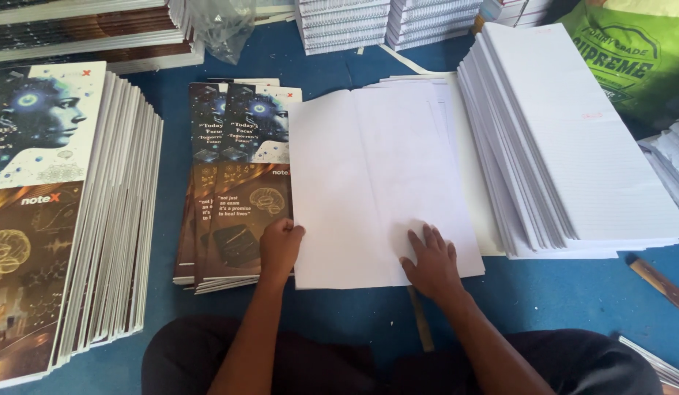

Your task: The person inserts loose index sheets into the front of notebook covers, then places the assembled notebooks onto a growing stack. The person repeats this process multiple times, handling index sheets and notebook covers by hand.

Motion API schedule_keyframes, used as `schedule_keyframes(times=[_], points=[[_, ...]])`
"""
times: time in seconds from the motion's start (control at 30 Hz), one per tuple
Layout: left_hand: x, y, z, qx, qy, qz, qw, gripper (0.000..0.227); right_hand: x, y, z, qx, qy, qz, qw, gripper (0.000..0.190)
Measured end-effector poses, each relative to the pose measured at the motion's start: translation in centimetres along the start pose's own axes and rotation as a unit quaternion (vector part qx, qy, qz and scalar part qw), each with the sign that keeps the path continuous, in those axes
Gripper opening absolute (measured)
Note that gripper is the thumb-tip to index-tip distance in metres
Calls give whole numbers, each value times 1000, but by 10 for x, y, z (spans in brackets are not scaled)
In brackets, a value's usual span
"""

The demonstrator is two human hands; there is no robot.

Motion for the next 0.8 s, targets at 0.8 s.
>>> schedule_keyframes(times=[0.8], points=[[-23,18,-40,37,190,-57,979,32,-6,-164,-71,144,-60,-336,929,40]])
Point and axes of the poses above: each hand's wrist, its own x-axis towards the middle knuckle, its own y-axis out of the palm, z = x × y, the point moved 6 cm from there along x, towards the middle knuckle, and after that the axes turned 6 degrees about -z, right-handed, at the moved point
